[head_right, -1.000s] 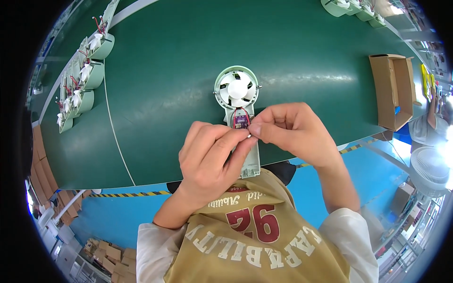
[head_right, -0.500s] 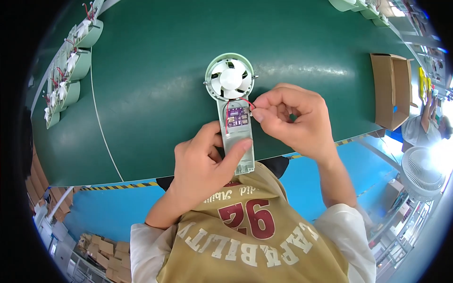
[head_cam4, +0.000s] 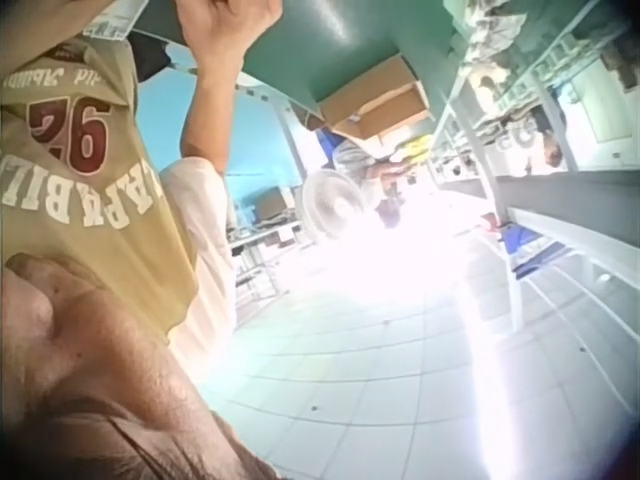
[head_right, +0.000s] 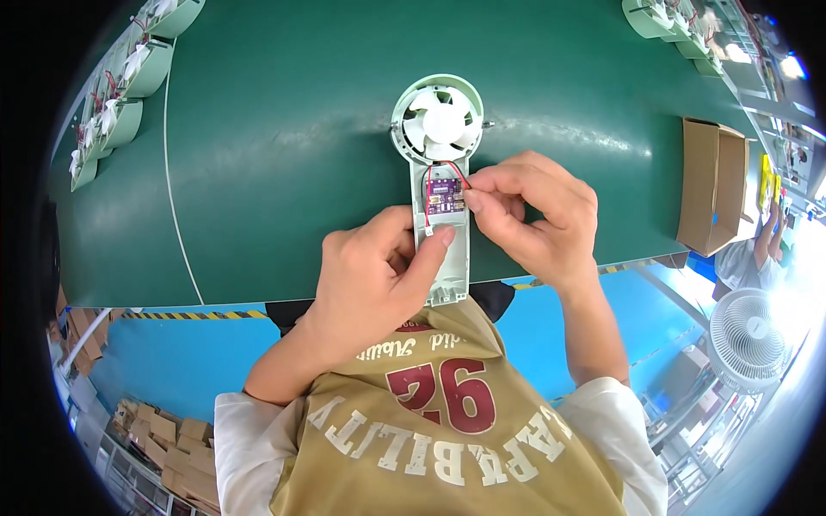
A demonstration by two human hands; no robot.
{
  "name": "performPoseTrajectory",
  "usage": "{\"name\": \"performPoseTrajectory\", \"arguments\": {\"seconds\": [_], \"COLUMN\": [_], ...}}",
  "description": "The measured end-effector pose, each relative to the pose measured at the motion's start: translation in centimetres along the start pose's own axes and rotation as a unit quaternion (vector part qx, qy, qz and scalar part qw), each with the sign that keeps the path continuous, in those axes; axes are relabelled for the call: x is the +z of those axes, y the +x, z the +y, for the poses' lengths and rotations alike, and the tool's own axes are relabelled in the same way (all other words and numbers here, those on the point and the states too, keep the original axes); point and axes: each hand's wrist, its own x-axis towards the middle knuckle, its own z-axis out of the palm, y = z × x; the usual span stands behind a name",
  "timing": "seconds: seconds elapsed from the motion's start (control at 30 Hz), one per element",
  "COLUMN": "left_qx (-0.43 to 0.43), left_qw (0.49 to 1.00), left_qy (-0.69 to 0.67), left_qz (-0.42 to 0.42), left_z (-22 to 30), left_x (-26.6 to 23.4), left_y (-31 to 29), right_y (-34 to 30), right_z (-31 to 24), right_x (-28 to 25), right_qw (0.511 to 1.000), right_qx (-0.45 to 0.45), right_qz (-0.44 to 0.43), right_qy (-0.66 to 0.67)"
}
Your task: The person assembles portable fans along a conveyor belt by connecting internal wiring to the circuit board, inserting a battery into the handle housing, and placing the assembled fan back onto the line.
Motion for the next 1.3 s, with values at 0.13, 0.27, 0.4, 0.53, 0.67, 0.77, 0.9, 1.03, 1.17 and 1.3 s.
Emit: {"name": "performPoseTrajectory", "arguments": {"seconds": [0.13,0.27,0.4,0.53,0.67,0.77,0.9,1.03,1.17,1.3], "left_qx": [0.001,0.015,0.013,0.012,0.015,0.011,0.005,0.004,0.005,0.016], "left_qw": [1.000,1.000,1.000,1.000,0.999,1.000,1.000,0.999,1.000,0.999], "left_qy": [0.002,-0.002,-0.003,0.005,0.020,0.016,0.016,0.020,0.015,0.027], "left_qz": [-0.002,0.005,0.003,-0.009,-0.021,-0.023,-0.025,-0.025,-0.024,-0.024], "left_z": [0.0,0.0,0.0,0.1,-0.1,0.1,-0.1,-0.2,0.0,-0.3], "left_x": [0.0,0.1,0.1,0.0,-0.1,-0.2,-0.2,-0.2,-0.2,0.0], "left_y": [0.0,0.0,0.1,0.1,0.1,0.2,0.1,0.2,0.3,0.3], "right_y": [-0.3,-0.6,-0.7,-0.6,-0.7,-1.0,-1.6,-1.7,-1.3,-1.0], "right_z": [0.2,0.3,0.4,0.3,0.5,0.4,0.7,0.7,0.4,0.3], "right_x": [0.2,0.6,0.7,0.8,1.5,1.5,1.3,1.2,1.2,1.4], "right_qw": [1.000,0.999,0.996,0.992,0.976,0.978,0.994,0.998,0.991,0.974], "right_qx": [-0.017,-0.039,-0.072,-0.106,-0.170,-0.156,-0.077,-0.037,-0.096,-0.173], "right_qz": [0.007,0.027,0.036,0.044,0.081,0.083,0.070,0.058,0.063,0.076], "right_qy": [0.005,-0.002,-0.032,-0.058,-0.111,-0.107,-0.037,-0.007,-0.065,-0.123]}}
